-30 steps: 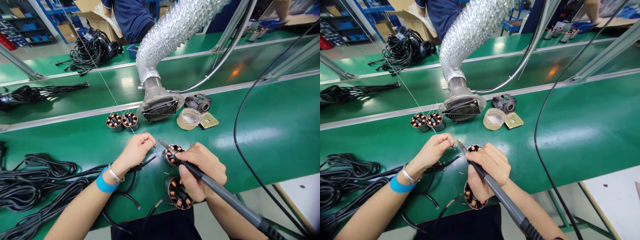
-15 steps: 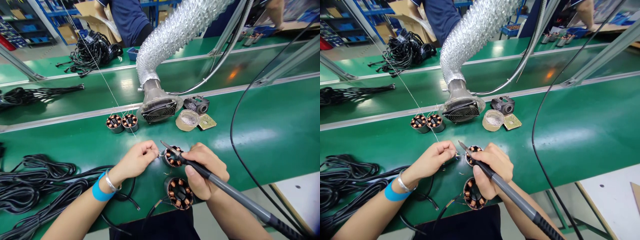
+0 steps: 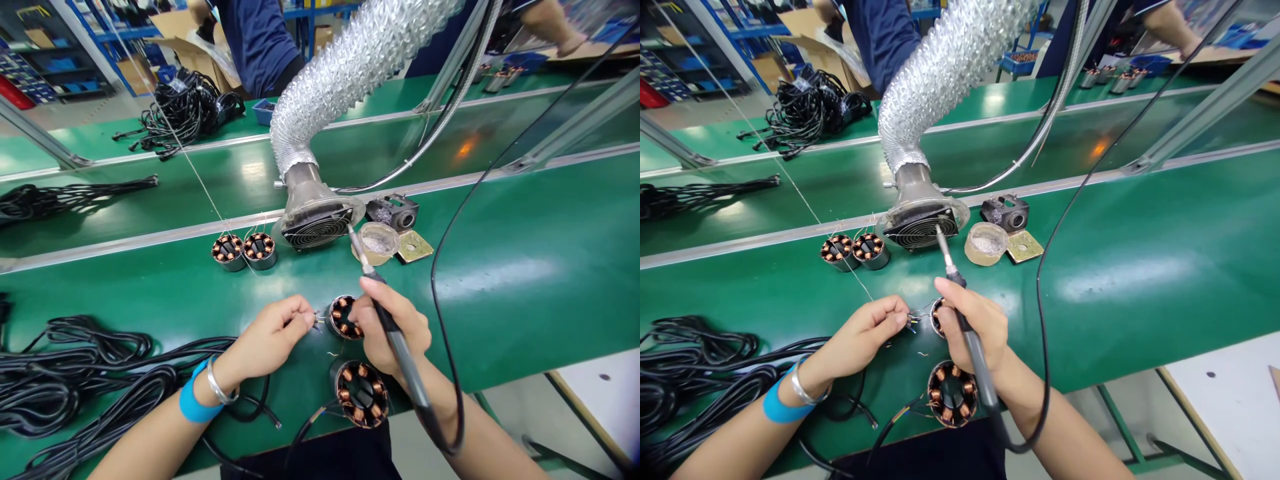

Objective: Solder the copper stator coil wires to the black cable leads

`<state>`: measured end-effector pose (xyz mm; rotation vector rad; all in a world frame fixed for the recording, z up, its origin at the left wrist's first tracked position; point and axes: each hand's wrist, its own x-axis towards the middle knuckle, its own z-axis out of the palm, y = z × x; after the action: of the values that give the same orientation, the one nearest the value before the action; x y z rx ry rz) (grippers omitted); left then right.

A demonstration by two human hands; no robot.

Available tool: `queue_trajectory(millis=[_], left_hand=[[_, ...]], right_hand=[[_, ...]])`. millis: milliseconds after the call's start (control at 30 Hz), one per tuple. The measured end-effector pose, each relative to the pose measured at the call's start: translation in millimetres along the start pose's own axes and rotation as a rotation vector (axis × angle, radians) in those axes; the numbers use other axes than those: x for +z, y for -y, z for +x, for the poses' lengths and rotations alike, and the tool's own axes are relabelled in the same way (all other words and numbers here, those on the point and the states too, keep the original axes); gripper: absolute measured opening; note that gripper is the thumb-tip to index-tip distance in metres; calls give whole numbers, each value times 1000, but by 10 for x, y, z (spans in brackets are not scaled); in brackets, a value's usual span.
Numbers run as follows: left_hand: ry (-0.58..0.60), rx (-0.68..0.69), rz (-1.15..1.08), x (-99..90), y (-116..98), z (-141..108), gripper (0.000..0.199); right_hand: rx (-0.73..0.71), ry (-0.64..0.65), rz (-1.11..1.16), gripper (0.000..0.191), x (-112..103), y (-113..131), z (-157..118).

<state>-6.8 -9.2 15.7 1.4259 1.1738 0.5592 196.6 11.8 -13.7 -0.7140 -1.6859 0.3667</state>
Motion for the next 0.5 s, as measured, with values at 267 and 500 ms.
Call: queue_trajectory(millis=[267,500], left_hand=[[47,-19,-163,-64,26,83,31],[-69,3,-114,-92,39,177,27]], right_hand=[[-11,223,-30,31,86,31,123],[31,148,-13,48,-40,71,85]])
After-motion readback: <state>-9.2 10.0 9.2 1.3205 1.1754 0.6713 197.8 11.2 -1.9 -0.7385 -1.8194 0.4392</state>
